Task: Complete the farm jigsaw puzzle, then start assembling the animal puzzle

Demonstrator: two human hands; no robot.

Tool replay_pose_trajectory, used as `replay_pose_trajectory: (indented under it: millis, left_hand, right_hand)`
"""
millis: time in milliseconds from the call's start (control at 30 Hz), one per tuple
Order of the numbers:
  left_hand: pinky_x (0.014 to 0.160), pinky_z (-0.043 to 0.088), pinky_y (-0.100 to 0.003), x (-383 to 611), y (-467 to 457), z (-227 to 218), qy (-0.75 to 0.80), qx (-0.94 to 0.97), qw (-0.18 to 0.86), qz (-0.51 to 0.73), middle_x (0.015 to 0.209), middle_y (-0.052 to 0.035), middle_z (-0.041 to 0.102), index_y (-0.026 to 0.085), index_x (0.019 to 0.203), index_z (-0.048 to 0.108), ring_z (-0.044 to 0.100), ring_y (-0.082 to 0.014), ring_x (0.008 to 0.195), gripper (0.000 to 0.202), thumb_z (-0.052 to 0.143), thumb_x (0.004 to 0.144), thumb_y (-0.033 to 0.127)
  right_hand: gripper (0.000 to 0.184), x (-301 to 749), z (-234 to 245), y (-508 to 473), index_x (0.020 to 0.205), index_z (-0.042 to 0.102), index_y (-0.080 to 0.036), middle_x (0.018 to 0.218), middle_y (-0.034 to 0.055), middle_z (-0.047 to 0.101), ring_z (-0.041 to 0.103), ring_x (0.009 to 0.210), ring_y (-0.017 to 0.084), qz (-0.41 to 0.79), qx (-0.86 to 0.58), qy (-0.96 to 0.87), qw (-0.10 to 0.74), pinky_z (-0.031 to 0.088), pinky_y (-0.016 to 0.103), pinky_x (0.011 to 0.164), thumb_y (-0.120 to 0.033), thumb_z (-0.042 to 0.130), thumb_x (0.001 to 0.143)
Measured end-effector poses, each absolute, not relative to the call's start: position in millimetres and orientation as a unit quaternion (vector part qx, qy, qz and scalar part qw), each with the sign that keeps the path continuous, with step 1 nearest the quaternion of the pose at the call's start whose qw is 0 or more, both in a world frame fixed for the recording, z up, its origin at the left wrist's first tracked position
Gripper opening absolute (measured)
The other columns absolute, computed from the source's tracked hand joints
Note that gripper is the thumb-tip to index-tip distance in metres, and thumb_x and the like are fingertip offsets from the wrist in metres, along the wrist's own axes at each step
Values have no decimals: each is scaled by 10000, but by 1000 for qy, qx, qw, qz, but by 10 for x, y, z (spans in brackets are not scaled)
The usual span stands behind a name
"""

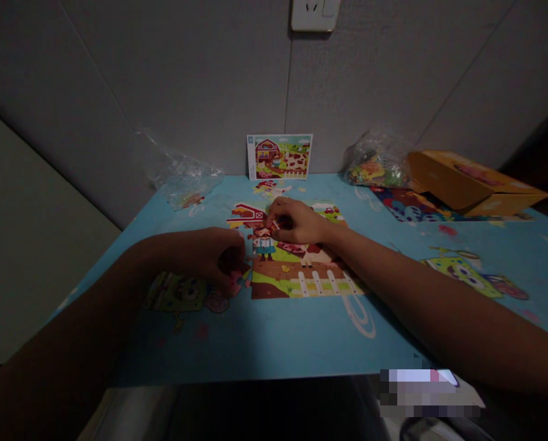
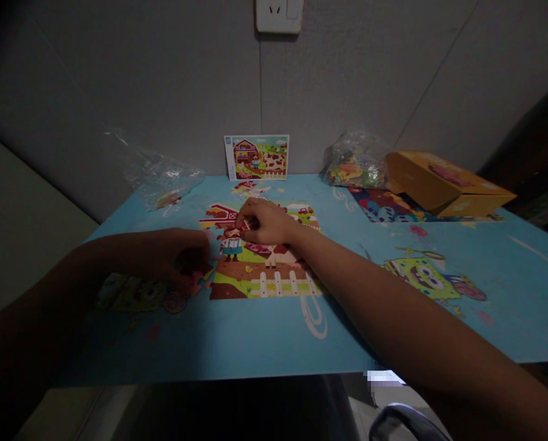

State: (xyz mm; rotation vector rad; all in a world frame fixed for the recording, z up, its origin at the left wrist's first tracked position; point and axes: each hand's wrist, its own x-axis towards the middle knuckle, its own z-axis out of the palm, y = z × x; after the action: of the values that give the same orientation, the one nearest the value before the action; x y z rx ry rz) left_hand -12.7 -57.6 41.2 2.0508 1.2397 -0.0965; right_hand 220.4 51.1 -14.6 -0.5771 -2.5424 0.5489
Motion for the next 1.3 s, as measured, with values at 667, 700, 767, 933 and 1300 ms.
replay_pose_trajectory:
  millis: [667, 700, 767, 933, 1300]
  left_hand:
    - [588, 454, -228, -179, -496, 464, 473, 803, 362, 25, 809, -8, 711, 203, 969, 617, 638, -138, 634, 209, 544, 893, 383]
    - [596, 457, -230, -175, -516, 485, 477, 796, 371, 16, 805, -4, 715, 210, 1024, 605, 648, -146, 649, 242, 575, 877, 400]
    - [616, 464, -233, -165, -562, 518, 475, 779, 408, -7, 802, 11, 720, 236, 1165, 545, 666, -162, 687, 402, 659, 821, 410]
    - [597, 431, -220, -145, -614, 515, 462, 768, 437, -78, 745, 48, 690, 254, 1111, 567, 654, -166, 686, 490, 775, 677, 345]
    - [514, 313, -220, -20, -620, 544, 504, 793, 317, -132, 643, 54, 585, 187, 703, 589, 523, -126, 602, 246, 763, 608, 333]
  right_hand:
    - [199, 2204, -177, 534, 892, 702, -159, 929, 66, 613, 551, 860, 197, 204, -202, -927, 241, 405, 335, 789, -268, 660, 731]
    - [201, 2203, -180, 536, 895, 703, -159, 931, 66, 615, 552, 860, 197, 203, -200, -928, 241, 405, 335, 789, -266, 660, 731]
    - [202, 2203, -180, 539, 897, 702, -165, 933, 62, 618, 552, 861, 196, 201, -201, -929, 238, 404, 334, 792, -266, 667, 726]
    - [202, 2205, -147, 522, 899, 699, -162, 946, 67, 614, 557, 871, 196, 204, -209, -928, 232, 405, 327, 799, -261, 663, 727]
    - [213, 2198, -176, 547, 900, 710, -146, 944, 81, 623, 554, 861, 207, 204, -205, -928, 236, 411, 346, 800, -252, 674, 719]
